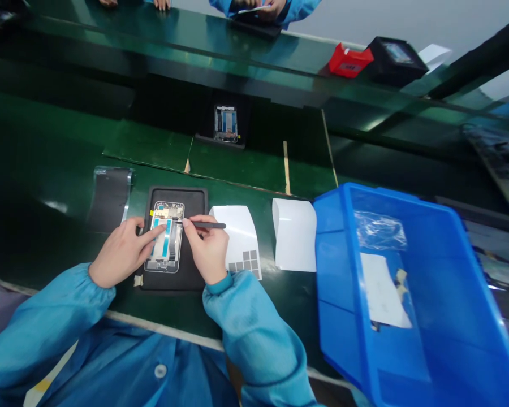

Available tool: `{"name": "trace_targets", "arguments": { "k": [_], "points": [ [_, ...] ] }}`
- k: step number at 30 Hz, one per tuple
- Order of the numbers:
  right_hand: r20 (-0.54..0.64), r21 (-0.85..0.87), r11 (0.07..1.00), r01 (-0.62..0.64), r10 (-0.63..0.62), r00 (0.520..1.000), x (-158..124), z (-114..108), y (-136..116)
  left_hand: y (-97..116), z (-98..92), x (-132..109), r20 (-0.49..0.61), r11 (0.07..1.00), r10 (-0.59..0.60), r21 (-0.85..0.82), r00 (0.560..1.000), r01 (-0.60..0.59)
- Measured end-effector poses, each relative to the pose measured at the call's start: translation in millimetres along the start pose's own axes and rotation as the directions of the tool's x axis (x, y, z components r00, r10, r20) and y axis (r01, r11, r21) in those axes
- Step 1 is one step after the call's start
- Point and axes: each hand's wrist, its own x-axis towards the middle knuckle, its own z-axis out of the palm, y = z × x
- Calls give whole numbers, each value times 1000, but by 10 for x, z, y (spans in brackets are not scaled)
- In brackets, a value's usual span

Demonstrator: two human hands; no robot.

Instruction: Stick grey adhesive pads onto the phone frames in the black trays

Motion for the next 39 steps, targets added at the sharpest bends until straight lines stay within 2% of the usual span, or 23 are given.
{"name": "trace_targets", "arguments": {
  "k": [9, 16, 22, 28, 30, 34, 39],
  "points": [
    [26, -18, 998, 62, -62, 998, -6, -14, 65, 47, -92, 122, 74, 999, -29, 20, 997, 28],
    [33, -26, 997, 68, -67, 997, 2, -21, 53, 74, 51, -27, -92, 997, -81, -9, 992, 80],
    [35, -37, 996, 77, -76, 996, 0, -16, 64, 132, 32, 21, -48, 990, -78, 118, 996, 83],
    [30, -20, 997, 80, -79, 996, 11, -11, 52, 174, 128, -7, -207, 990, -135, 4, 969, 139],
    [37, -17, 997, 79, -79, 996, 11, -13, 51, 165, 112, -4, -185, 990, -131, 20, 974, 137],
    [49, -19, 997, 78, -77, 996, 2, -18, 48, 129, 23, 59, -69, 993, -90, 70, 994, 95],
    [57, -7, 998, 69, -69, 996, -8, -19, 41, 155, -54, 124, 8, 987, -104, 125, 995, 102]
  ]
}}
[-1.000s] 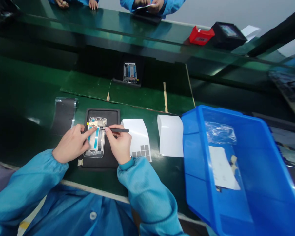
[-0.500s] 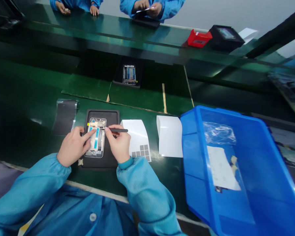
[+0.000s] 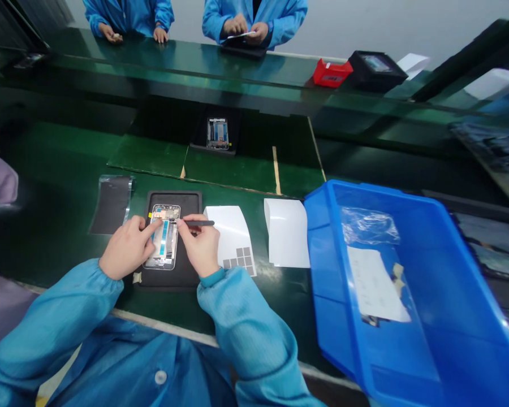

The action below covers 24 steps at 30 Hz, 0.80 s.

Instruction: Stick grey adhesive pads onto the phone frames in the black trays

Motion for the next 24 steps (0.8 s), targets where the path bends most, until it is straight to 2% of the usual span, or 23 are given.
{"name": "trace_targets", "arguments": {
  "k": [5, 11, 19, 21, 24],
  "points": [
    [6, 11, 1000, -4, 4, 1000, 5, 3, 6, 31, 1, -18, 9, 1000, -7, 19, 1000, 7],
    [3, 22, 1000, -12, 12, 1000, 4, -8, -16, 6, 69, -71, -82, 997, -58, -58, 995, 54],
    [15, 21, 1000, -2, 1, 1000, 13, -3, 8, 34, -35, 17, -4, 999, 21, 44, 1000, -21],
    [6, 37, 999, -2, 2, 1000, 6, -2, 1, 25, -62, -25, -34, 1000, -28, -1, 999, 28],
    [-39, 64, 998, 11, -8, 999, -29, -28, -49, 29, -92, -205, -78, 969, -234, -95, 969, 226]
  ]
}}
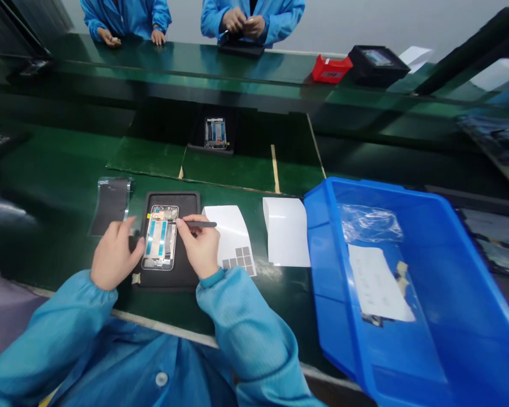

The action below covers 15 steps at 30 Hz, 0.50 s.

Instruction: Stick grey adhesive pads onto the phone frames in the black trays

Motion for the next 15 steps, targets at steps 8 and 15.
{"name": "trace_targets", "arguments": {
  "k": [8, 15],
  "points": [
    [-77, -92, 995, -28, 21, 997, -85, -104, -34, 71, 51, -369, 113, 963, -106, -235, 988, 130],
    [-119, 149, 986, -70, 89, 989, -173, 8, -51, -166, 40, -213, 143, 587, -282, -756, 949, 289]
  ]
}}
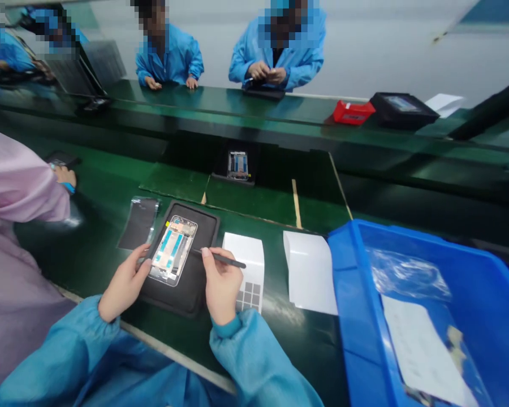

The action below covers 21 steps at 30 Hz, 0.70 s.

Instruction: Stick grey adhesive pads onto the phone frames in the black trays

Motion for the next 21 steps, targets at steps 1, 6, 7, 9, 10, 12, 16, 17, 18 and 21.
{"name": "trace_targets", "arguments": {
  "k": [1, 6, 7, 9, 10, 12, 16, 17, 18, 21],
  "points": [
    [19, 21, 1000, 1, -2, 1000, -13, 22, -46, -13, -91, 84, -20, 998, -24, -55, 1000, 23],
    [203, 68, 997, -36, 21, 979, 18, 135, -238, -85, -662, 551, -107, 958, -128, -270, 986, 95],
    [237, 78, 994, -77, 56, 970, 37, 170, -232, -106, -753, 615, -121, 945, -154, -306, 981, 111],
    [285, 90, 983, -162, 130, 950, 65, 269, -174, -152, -869, 682, -147, 919, -204, -370, 968, 137],
    [299, 84, 979, -186, 154, 942, 69, 332, -131, -174, -893, 684, -162, 908, -222, -395, 962, 143],
    [336, 42, 980, -197, 171, 926, 49, 475, -49, -212, -883, 644, -171, 887, -242, -438, 955, 147],
    [397, -12, 986, -168, 159, 904, -19, 671, 28, -269, -780, 568, -103, 889, -220, -429, 970, 156],
    [398, -20, 987, -162, 156, 904, -18, 678, 29, -291, -763, 581, -124, 935, -165, -337, 978, 115],
    [394, -28, 987, -156, 154, 906, -5, 670, 26, -318, -750, 608, -159, 977, -90, -206, 983, 56],
    [370, -57, 989, -135, 147, 917, 96, 617, -5, -426, -686, 722, -215, 974, 129, 209, 968, -83]
  ]
}}
